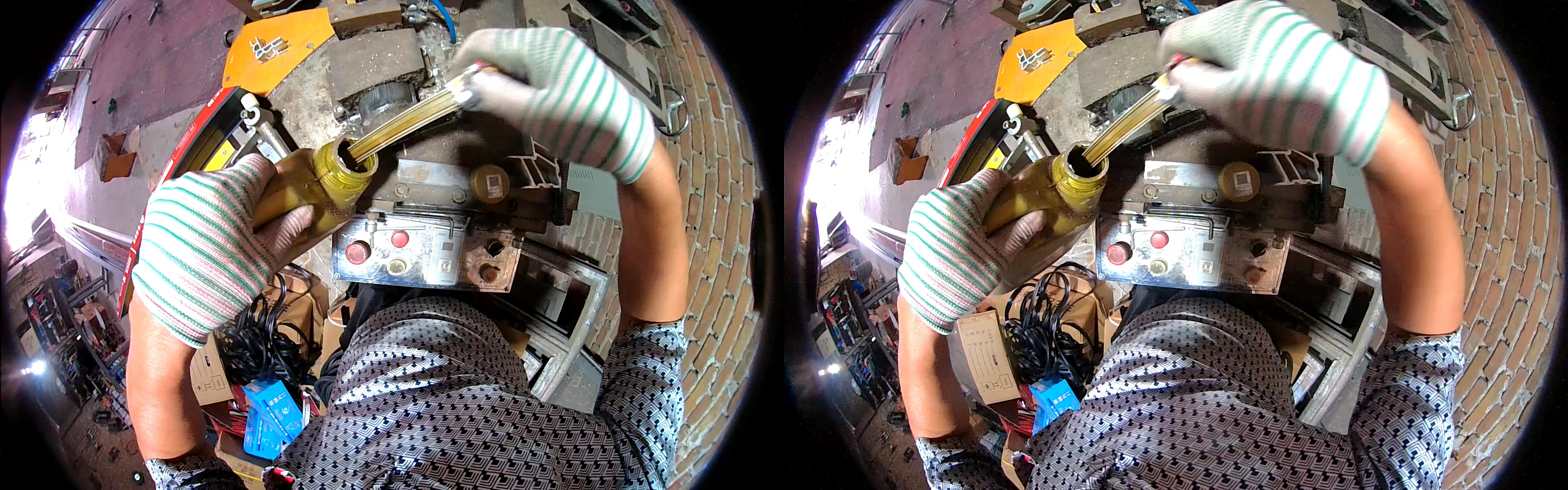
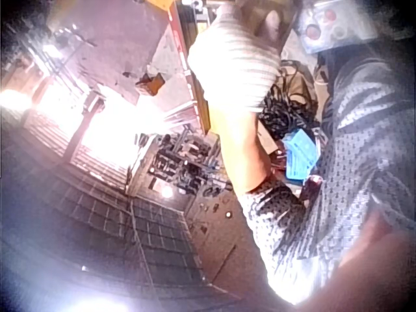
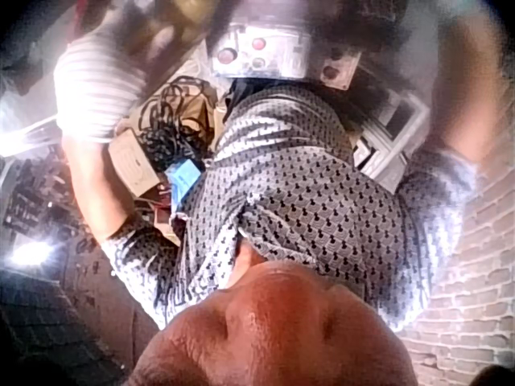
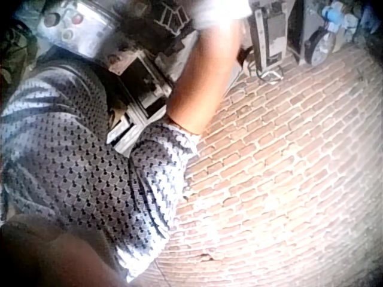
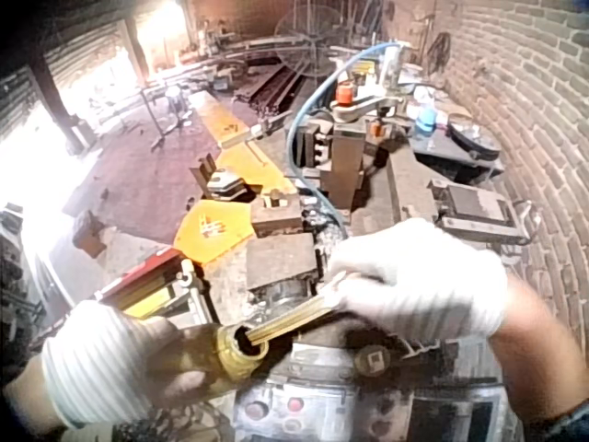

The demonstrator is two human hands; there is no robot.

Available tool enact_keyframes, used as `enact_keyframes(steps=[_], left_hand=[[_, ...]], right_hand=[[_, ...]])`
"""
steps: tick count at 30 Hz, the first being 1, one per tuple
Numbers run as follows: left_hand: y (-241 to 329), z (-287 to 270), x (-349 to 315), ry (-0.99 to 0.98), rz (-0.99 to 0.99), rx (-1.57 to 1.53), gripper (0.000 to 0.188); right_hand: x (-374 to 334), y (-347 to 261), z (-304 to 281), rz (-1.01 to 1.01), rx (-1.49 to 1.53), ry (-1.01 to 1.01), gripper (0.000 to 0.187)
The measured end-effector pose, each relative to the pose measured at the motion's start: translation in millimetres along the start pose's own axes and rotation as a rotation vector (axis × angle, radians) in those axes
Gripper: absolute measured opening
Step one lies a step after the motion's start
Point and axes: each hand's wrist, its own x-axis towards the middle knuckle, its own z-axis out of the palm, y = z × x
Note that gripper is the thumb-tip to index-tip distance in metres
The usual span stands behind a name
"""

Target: The person uses a yellow oil can to apply lubricant to a long, thin metal strip held in a machine vise. They repeatedly dip the nozzle into the can and run it along the metal strip's surface. The person then places the strip on a workbench and wipes it with a cloth.

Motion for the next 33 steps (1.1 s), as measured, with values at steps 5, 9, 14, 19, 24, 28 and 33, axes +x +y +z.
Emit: enact_keyframes(steps=[5,9,14,19,24,28,33], left_hand=[[-1.1,4.4,17.1,-0.035,0.035,0.031,0.041],[-0.7,6.4,21.1,-0.030,0.063,0.010,0.042],[-1.3,7.0,18.0,-0.043,0.029,0.040,0.042],[-1.8,2.4,5.3,-0.034,-0.003,0.035,0.041],[-2.9,4.6,11.6,-0.029,0.019,0.004,0.040],[-4.3,4.4,11.7,-0.042,0.010,-0.019,0.039],[-4.9,3.5,11.3,-0.041,0.019,-0.027,0.038]], right_hand=[[10.7,-5.8,39.7,-0.196,-0.090,0.076,0.020],[19.7,-6.5,57.9,-0.086,0.012,-0.010,0.028],[30.9,-2.0,64.1,0.127,0.254,-0.177,0.027],[22.1,15.2,63.8,0.260,0.644,-0.273,0.031],[1.8,39.1,54.1,0.269,0.604,-0.167,0.030],[-18.0,62.3,34.2,0.342,0.642,-0.170,0.032],[-37.8,80.8,13.6,0.414,0.593,-0.074,0.031]])
